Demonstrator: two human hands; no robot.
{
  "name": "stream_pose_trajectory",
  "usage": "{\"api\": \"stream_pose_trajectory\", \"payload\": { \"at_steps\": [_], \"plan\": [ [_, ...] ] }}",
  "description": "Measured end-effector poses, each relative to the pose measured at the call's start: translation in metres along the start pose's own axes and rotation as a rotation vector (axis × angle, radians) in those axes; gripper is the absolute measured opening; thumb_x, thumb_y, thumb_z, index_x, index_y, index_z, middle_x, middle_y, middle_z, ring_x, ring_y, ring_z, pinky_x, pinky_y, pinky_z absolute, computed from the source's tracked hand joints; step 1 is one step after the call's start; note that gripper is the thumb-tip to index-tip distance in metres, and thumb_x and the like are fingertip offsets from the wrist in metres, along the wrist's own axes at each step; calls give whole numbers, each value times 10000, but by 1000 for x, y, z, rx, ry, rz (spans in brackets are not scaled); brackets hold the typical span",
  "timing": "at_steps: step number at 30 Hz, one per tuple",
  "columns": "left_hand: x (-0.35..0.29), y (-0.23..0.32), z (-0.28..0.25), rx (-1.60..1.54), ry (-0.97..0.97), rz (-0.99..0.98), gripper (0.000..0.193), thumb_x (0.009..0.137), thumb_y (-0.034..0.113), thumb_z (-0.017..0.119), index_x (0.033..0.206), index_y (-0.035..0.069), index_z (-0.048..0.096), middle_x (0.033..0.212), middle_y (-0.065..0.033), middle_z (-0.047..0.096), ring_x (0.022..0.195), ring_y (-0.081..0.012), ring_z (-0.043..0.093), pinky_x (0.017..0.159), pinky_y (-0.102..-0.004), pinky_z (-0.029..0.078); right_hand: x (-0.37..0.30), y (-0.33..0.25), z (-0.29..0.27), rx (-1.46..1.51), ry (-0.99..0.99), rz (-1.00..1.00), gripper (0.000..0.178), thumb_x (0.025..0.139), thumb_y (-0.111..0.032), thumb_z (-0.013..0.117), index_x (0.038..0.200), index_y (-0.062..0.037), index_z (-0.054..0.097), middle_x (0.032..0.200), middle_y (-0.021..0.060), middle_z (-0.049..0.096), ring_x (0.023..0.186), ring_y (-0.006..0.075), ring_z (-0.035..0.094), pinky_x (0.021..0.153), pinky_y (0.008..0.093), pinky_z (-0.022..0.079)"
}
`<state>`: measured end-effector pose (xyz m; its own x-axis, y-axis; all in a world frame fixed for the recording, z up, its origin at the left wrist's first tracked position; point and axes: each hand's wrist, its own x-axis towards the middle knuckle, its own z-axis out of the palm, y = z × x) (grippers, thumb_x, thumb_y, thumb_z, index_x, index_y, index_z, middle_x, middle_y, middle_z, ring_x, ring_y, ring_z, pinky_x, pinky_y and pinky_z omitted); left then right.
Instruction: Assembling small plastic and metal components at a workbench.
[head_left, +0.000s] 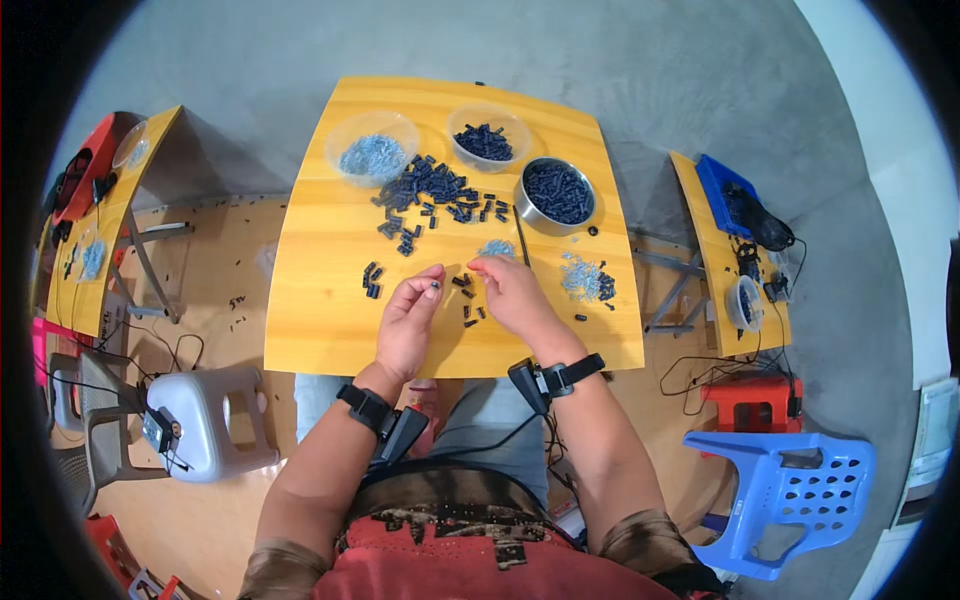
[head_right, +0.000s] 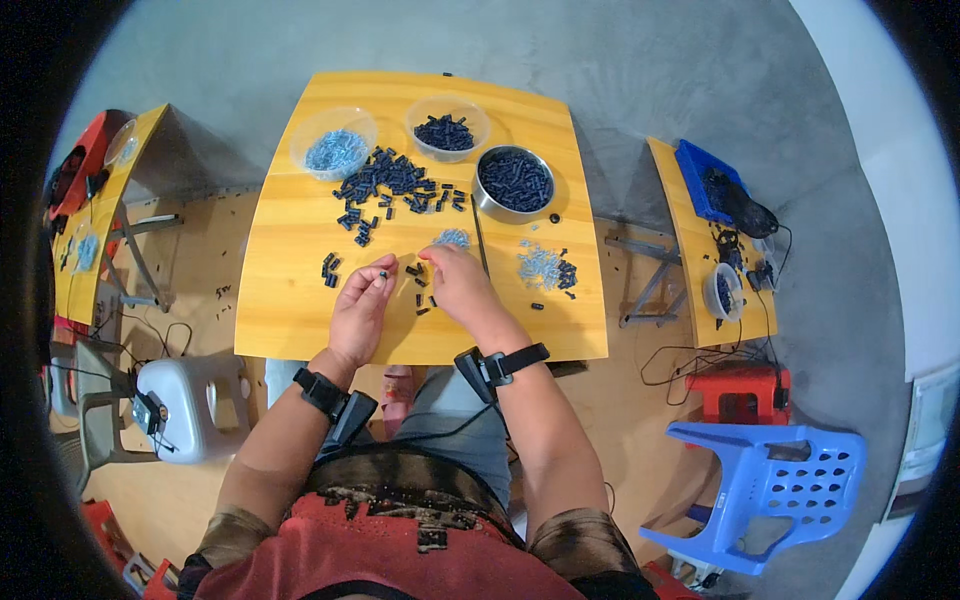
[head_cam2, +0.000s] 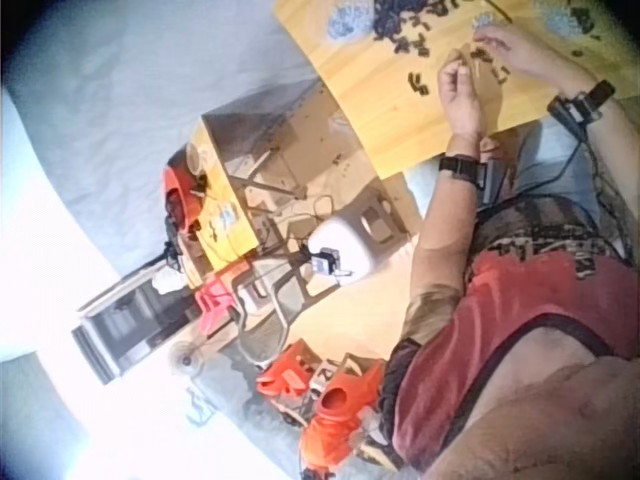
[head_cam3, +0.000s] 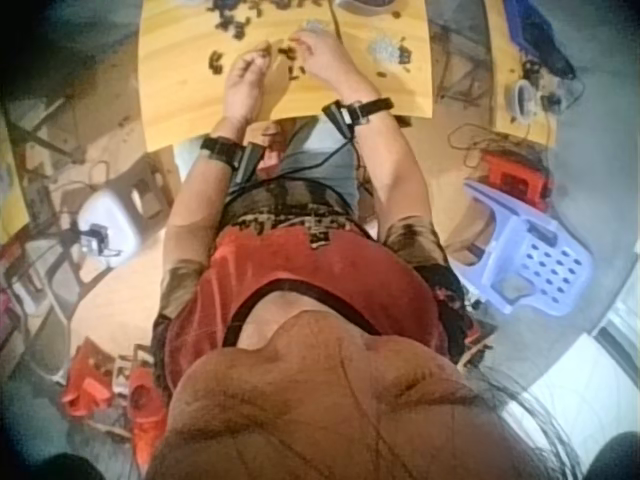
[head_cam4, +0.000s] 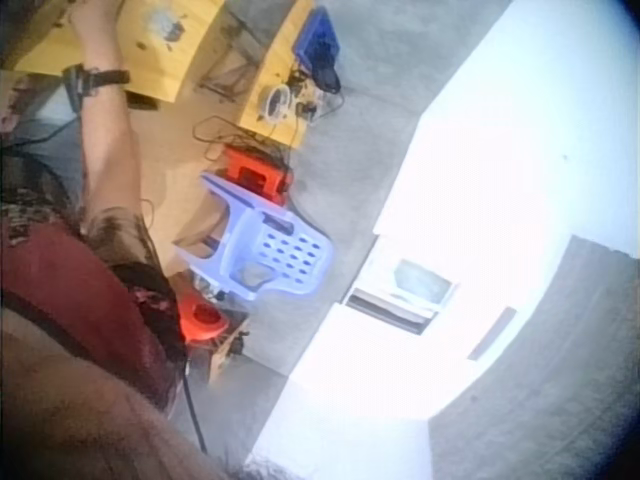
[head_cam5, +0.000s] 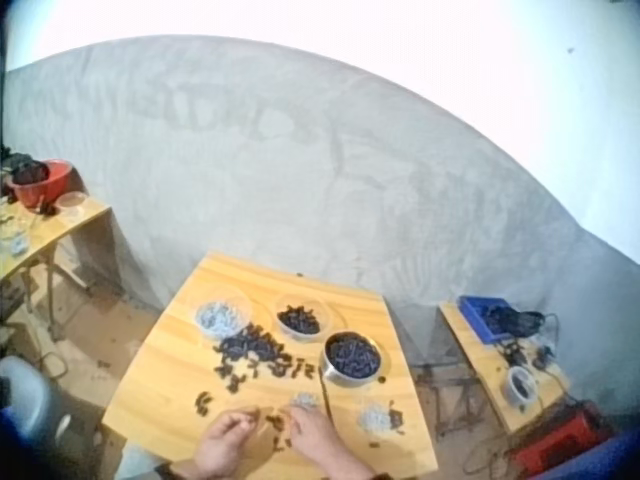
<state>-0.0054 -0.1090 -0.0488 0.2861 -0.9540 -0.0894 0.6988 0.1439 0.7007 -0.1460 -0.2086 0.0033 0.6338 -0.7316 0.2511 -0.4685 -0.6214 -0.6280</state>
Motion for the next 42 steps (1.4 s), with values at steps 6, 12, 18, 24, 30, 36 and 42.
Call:
{"api": "stream_pose_trajectory", "payload": {
  "at_steps": [6,12,18,24,30,36,42],
  "plan": [
    [0,3,-2,0,7,0,86,928,56,482,996,52,534,1283,-81,482,1214,-198,431,1044,-311,325,-19,-14,-16,-23,2,68,294,746,-23,589,1038,-3,571,954,169,575,848,348,573,765,390,474],
    [0,3,0,-68,8,-9,76,928,65,485,986,64,533,1283,-72,486,1211,-183,432,1037,-304,331,-68,-42,10,122,-13,434,417,690,-34,674,1080,-6,532,925,155,554,834,322,561,738,371,481],
    [-3,3,1,-22,42,18,66,928,69,487,972,65,537,1277,-78,491,1205,-184,439,1032,-306,338,-55,-43,37,14,126,234,272,718,24,602,977,24,518,921,202,527,846,385,539,724,412,467],
    [-14,-1,0,164,86,165,112,918,68,500,1021,34,532,1269,-101,496,1159,-162,456,985,-290,356,-42,-41,41,84,150,220,233,729,22,605,952,18,536,890,180,537,764,332,569,665,391,477],
    [-24,3,6,504,191,442,118,885,61,510,997,25,518,1187,-138,529,1107,-227,490,945,-311,374,-33,-34,34,121,229,211,202,728,22,631,921,-1,576,828,133,563,646,230,587,585,320,476],
    [-34,36,10,963,-327,607,124,849,79,544,963,37,521,1058,-151,545,1012,-302,515,874,-389,410,-19,-26,24,152,200,187,127,728,17,644,852,-6,631,808,121,592,665,233,596,590,312,478],
    [-33,44,9,1366,-947,535,184,784,120,604,954,74,549,1174,-111,513,1132,-286,452,960,-406,346,-7,-20,24,115,142,42,96,732,-5,649,827,-10,665,801,131,608,707,273,607,617,329,486]
  ]
}}
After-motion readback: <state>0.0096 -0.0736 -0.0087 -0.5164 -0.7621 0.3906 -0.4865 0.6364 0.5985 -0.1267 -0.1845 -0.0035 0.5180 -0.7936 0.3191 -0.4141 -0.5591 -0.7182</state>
